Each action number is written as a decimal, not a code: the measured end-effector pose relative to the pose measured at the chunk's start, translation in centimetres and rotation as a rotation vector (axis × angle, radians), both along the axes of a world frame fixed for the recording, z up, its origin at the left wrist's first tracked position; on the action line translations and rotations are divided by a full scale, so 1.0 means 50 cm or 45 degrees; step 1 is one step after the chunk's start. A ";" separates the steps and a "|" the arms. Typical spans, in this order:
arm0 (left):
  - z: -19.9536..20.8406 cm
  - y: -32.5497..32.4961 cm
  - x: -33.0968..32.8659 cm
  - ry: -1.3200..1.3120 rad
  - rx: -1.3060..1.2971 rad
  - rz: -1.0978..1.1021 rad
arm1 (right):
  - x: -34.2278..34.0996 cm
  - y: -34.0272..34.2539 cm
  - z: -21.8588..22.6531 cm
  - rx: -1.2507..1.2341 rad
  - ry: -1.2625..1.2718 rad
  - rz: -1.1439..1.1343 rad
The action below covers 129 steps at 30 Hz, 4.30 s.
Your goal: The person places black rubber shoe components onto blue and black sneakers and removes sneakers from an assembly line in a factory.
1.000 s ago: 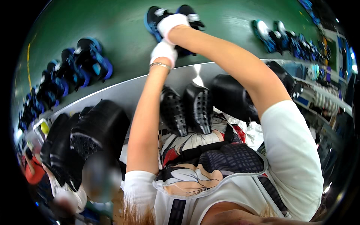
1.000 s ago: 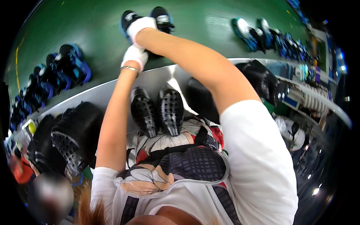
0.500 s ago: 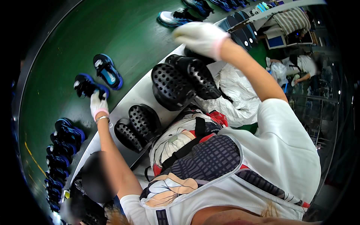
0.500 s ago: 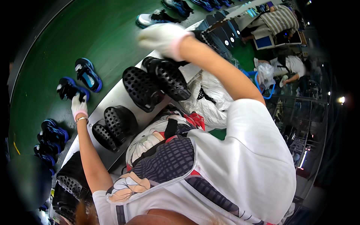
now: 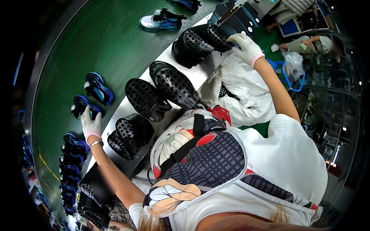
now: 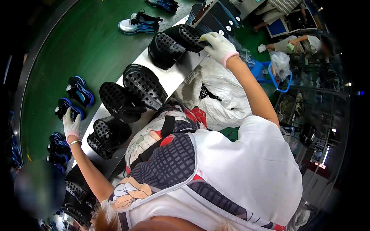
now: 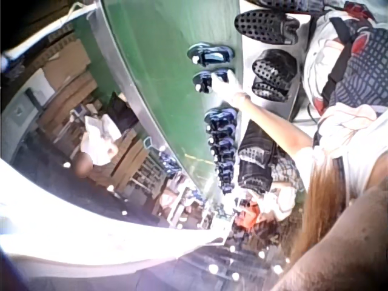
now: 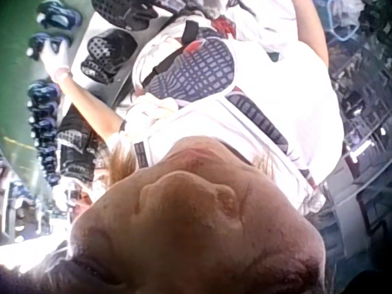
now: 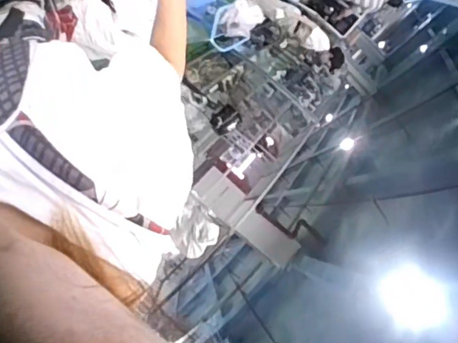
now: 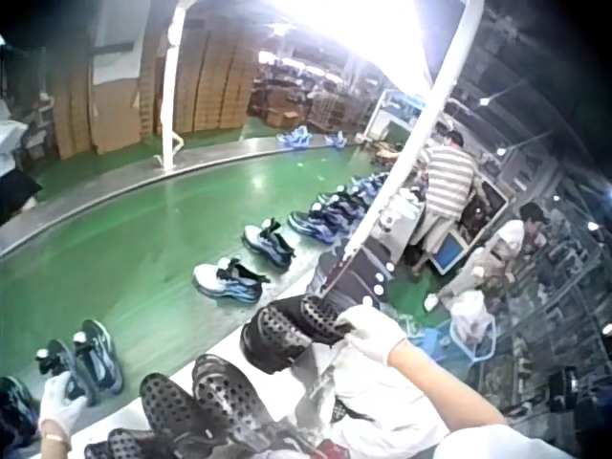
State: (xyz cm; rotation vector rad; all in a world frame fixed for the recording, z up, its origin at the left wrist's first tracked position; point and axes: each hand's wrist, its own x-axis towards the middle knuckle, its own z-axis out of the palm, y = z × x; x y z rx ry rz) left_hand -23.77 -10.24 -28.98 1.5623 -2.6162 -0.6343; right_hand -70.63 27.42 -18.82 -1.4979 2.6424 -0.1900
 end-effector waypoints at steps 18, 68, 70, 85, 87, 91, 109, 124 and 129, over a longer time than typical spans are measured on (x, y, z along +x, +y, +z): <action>0.101 0.105 -0.059 0.387 0.055 0.029 | 0.039 -0.040 0.130 -0.237 -0.182 0.121; -0.131 -0.014 0.023 0.747 0.135 -0.147 | 0.566 -0.766 -0.090 0.817 -0.506 0.596; -0.156 -0.026 0.000 0.637 0.079 -0.129 | 0.562 -0.791 -0.096 0.809 -0.455 0.601; -0.236 -0.037 -0.107 0.500 0.175 0.089 | 0.649 -0.892 -0.196 0.655 -0.097 0.450; -0.279 -0.038 -0.112 0.666 0.324 0.168 | 0.650 -0.899 -0.226 0.663 -0.170 0.321; -0.467 -0.048 -0.086 0.774 -0.172 -0.247 | 0.686 -0.918 -0.237 0.783 -0.246 0.533; -0.225 -0.091 -0.091 0.133 0.716 0.254 | 0.682 -0.948 -0.290 0.648 -1.073 -0.253; -0.012 0.019 -0.030 0.434 0.066 0.109 | 0.278 -0.653 0.037 0.969 -0.315 0.753; 0.071 0.087 -0.002 0.442 0.095 0.241 | -0.024 -0.601 -0.052 0.775 -0.048 0.142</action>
